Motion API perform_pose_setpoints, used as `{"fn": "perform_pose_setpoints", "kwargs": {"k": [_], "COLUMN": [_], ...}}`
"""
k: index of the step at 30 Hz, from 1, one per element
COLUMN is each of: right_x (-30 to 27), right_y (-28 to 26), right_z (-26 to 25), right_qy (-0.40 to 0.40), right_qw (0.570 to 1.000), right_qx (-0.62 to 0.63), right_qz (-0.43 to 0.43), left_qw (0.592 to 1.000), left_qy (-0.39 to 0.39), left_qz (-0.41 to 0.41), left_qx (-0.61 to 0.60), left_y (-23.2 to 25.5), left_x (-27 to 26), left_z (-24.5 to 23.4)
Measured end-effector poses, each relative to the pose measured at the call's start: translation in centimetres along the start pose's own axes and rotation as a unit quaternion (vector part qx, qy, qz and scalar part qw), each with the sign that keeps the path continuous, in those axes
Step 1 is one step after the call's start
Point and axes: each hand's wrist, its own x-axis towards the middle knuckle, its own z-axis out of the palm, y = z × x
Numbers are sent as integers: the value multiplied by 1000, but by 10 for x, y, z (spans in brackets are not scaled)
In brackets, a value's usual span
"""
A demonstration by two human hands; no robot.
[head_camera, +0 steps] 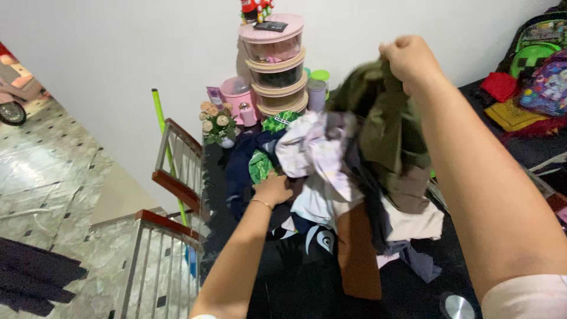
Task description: The person picks up clothing items from a table, shakes them out, and folds them one at a time on the table surface.
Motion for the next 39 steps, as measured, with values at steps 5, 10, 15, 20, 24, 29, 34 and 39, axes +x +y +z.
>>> {"fn": "perform_pose_setpoints", "kwargs": {"k": [5,10,15,20,24,29,34,39], "right_x": [6,-13,-11,-62,-116,-127,-100,-67], "right_y": [24,3,12,59,108,135,87,60], "right_z": [12,-8,-51,-102,-111,-14,30,31], "right_qy": [67,34,31,29,28,-55,68,-39], "right_qw": [997,998,989,985,980,988,945,988], "right_qx": [25,52,134,-101,-197,-139,7,-11], "right_qz": [-25,20,-59,-140,-12,-35,-320,-150], "left_qw": [922,853,933,878,852,772,664,679], "left_qy": [322,368,258,322,370,352,426,326], "left_qz": [154,291,176,262,227,264,317,323], "left_qx": [-150,-228,-178,-239,-292,-458,-526,-573], "left_y": [93,215,242,266,286,291,275,194], "left_x": [-40,-25,22,44,68,53,35,49], "left_z": [-19,18,5,-39,-108,-208,-281,-269]}}
